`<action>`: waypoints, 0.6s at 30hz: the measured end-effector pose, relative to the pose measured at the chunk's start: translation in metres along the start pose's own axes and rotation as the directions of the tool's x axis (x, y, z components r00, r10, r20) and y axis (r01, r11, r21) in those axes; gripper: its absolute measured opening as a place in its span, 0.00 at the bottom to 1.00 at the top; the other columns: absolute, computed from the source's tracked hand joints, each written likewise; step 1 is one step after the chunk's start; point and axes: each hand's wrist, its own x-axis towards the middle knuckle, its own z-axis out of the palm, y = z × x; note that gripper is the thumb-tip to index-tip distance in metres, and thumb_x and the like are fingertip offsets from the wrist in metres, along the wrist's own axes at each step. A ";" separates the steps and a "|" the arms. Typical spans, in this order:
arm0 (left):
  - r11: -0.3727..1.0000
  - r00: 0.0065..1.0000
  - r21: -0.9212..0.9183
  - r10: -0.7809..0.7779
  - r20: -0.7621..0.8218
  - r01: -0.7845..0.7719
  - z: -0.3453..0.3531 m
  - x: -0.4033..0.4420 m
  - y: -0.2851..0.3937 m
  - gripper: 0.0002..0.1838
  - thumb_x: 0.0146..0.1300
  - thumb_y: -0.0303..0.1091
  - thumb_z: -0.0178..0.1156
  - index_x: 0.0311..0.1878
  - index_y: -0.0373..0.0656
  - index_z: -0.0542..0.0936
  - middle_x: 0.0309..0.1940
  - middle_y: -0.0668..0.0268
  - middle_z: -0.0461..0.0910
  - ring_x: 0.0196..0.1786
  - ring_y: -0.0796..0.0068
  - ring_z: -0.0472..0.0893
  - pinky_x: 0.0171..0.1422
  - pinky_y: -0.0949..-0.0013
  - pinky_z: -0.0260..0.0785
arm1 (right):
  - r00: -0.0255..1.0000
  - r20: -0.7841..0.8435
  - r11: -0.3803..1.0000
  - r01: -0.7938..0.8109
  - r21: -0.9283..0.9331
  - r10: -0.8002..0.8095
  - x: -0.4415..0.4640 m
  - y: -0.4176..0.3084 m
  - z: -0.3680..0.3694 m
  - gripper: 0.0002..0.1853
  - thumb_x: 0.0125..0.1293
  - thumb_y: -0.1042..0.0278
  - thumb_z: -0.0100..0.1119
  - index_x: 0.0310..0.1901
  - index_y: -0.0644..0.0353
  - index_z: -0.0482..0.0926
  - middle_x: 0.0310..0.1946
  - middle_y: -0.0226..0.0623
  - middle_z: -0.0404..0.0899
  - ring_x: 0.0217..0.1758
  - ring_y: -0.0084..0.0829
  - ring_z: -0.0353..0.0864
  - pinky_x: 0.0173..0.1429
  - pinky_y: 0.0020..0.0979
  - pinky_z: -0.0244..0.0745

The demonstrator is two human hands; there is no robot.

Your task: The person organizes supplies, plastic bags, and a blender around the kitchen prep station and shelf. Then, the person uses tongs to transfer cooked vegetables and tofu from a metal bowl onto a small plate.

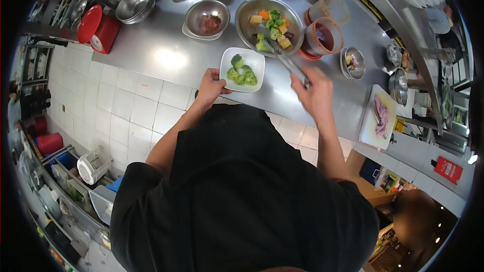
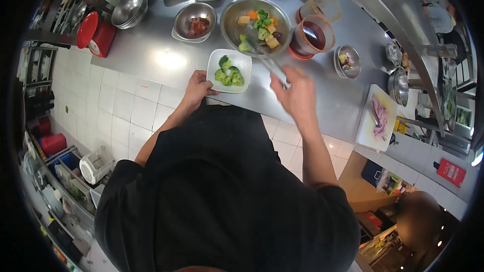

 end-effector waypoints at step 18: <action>0.995 0.999 0.095 0.017 0.037 -0.021 -0.006 0.002 0.012 0.23 0.61 0.14 0.54 0.59 0.30 0.65 0.52 0.52 0.73 0.50 0.59 0.83 0.46 0.61 0.89 | 0.991 -0.094 0.975 -0.110 -0.194 0.093 0.072 0.040 0.053 0.21 0.61 0.54 0.70 0.45 0.65 0.83 0.38 0.47 0.84 0.37 0.51 0.87 0.41 0.48 0.83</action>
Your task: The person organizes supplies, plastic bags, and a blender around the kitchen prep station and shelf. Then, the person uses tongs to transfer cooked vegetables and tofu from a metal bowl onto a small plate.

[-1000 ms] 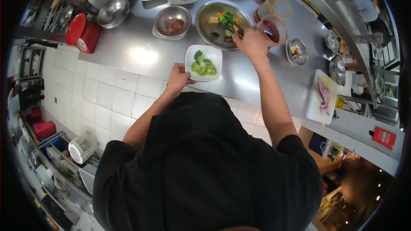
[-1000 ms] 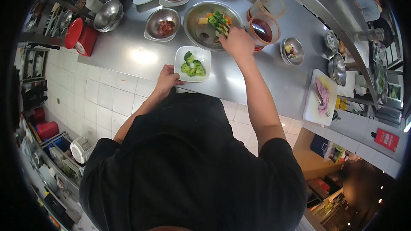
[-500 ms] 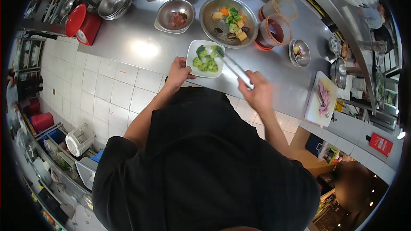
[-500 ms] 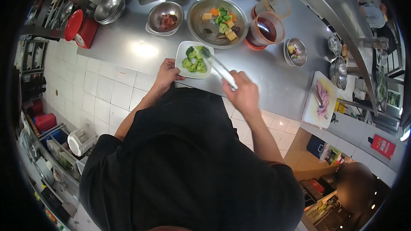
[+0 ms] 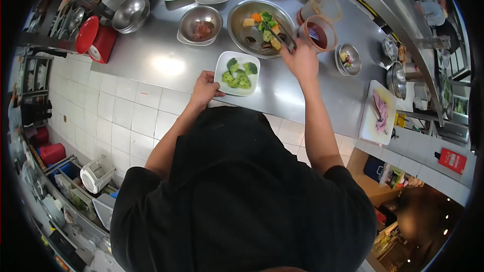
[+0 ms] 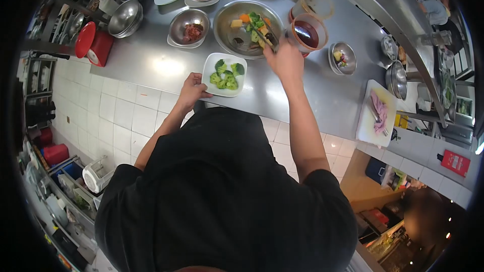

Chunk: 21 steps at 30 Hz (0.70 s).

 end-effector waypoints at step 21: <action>1.000 0.999 0.004 -0.016 0.044 0.016 -0.006 0.008 -0.002 0.23 0.61 0.14 0.54 0.59 0.31 0.65 0.54 0.52 0.73 0.51 0.58 0.83 0.47 0.61 0.88 | 0.995 0.094 0.993 0.049 -0.104 -0.040 0.023 0.005 -0.018 0.21 0.60 0.52 0.68 0.45 0.63 0.84 0.46 0.47 0.85 0.46 0.51 0.86 0.49 0.50 0.81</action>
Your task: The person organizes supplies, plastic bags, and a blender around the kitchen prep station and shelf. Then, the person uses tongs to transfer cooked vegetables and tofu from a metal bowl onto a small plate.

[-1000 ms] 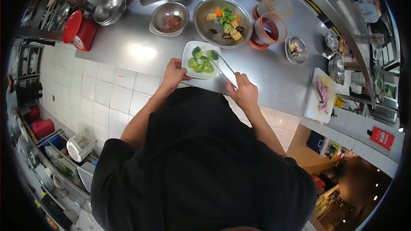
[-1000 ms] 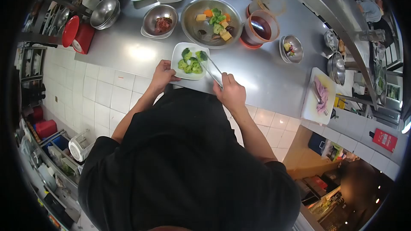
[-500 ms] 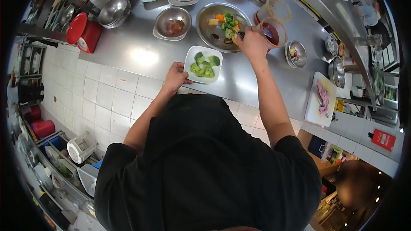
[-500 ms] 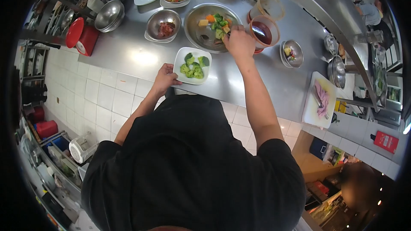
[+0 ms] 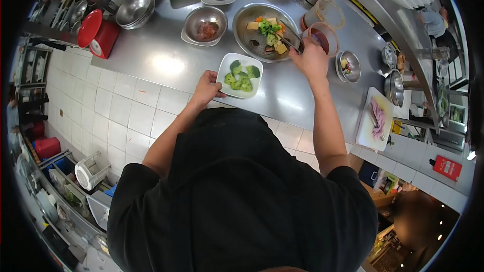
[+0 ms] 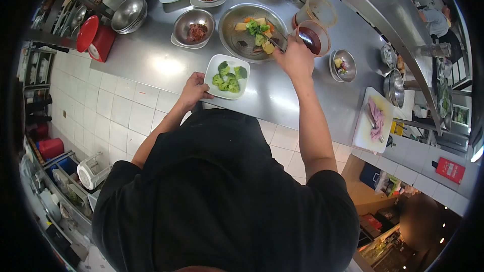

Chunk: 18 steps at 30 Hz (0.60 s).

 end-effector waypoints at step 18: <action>1.000 1.000 -0.019 0.020 0.000 -0.020 -0.001 0.003 -0.004 0.23 0.61 0.16 0.55 0.59 0.32 0.65 0.52 0.54 0.73 0.49 0.61 0.82 0.44 0.62 0.88 | 0.980 -0.002 0.967 0.198 0.158 -0.201 0.008 0.001 0.004 0.17 0.63 0.59 0.65 0.45 0.66 0.87 0.33 0.48 0.86 0.30 0.43 0.86 0.38 0.42 0.79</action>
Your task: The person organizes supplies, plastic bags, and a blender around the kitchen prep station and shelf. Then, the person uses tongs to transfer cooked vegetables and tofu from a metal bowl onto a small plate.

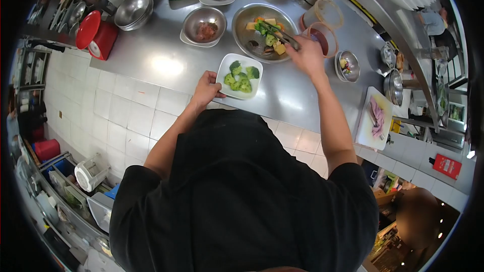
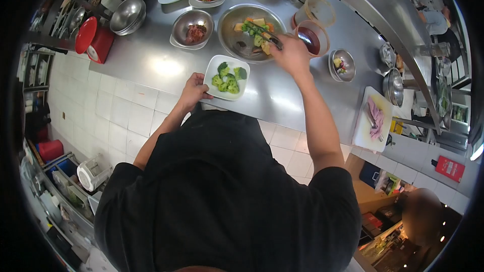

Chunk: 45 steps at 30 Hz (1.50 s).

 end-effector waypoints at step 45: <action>0.998 1.000 0.055 -0.002 0.010 0.001 -0.002 0.002 0.002 0.22 0.61 0.15 0.54 0.59 0.33 0.67 0.52 0.54 0.74 0.51 0.60 0.82 0.46 0.60 0.89 | 0.878 -0.057 0.685 -0.329 0.650 0.476 -0.144 -0.015 0.061 0.17 0.64 0.64 0.73 0.47 0.69 0.86 0.28 0.31 0.76 0.30 0.19 0.72 0.35 0.25 0.68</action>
